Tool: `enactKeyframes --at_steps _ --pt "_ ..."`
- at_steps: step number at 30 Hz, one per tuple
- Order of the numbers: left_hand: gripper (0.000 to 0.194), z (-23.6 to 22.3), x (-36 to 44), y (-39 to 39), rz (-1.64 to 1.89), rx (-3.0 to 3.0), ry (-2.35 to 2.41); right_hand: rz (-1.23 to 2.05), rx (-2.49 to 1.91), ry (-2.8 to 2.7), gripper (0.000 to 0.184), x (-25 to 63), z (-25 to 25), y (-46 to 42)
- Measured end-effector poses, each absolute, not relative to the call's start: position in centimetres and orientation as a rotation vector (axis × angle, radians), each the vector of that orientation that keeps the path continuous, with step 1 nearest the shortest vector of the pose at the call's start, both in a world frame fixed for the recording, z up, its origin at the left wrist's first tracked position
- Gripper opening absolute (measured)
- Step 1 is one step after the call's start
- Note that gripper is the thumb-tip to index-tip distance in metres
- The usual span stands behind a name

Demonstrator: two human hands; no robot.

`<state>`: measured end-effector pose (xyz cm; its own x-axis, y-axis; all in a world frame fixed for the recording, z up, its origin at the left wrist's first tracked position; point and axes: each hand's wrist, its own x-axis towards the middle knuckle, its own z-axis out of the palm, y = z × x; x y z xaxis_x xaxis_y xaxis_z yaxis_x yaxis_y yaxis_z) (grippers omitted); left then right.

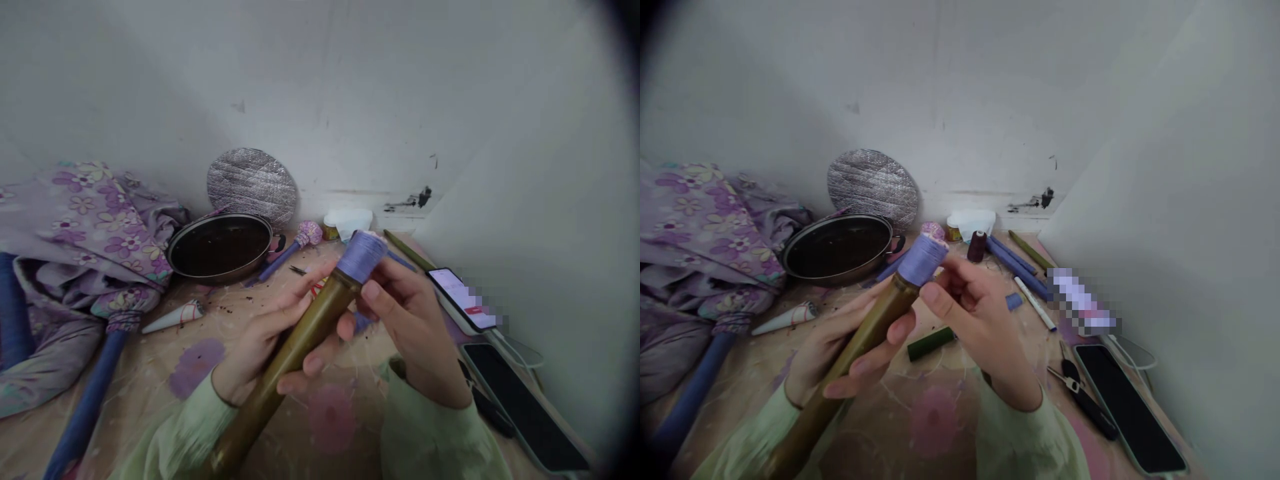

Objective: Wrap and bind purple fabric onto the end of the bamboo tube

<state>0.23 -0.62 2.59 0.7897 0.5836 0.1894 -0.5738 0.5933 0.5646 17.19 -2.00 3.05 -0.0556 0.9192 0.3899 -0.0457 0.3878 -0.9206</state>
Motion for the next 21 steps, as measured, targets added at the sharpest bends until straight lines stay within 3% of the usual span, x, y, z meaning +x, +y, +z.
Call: enactKeyframes --at_steps 5,9,12,16,21 --pt "0.039 2.3 0.3 -0.1 0.402 0.662 -0.036 1.05 -0.763 -1.367 0.017 16.9 3.3 -2.3" --pt "0.027 2.2 1.0 -0.7 0.696 0.879 0.365 1.052 -0.79 -1.302 0.013 16.7 3.6 -2.5" --pt "0.037 1.5 1.4 -0.8 0.995 1.291 0.571 1.003 -0.863 -1.324 0.013 16.6 3.7 -2.3" --pt "0.064 0.0 1.5 -0.1 1.458 2.046 0.729 0.874 -0.945 -1.362 0.011 16.5 3.5 -2.0" --pt "0.06 -0.2 1.3 0.5 1.466 2.468 0.783 0.839 -0.977 -1.381 0.011 16.4 3.3 -1.8"
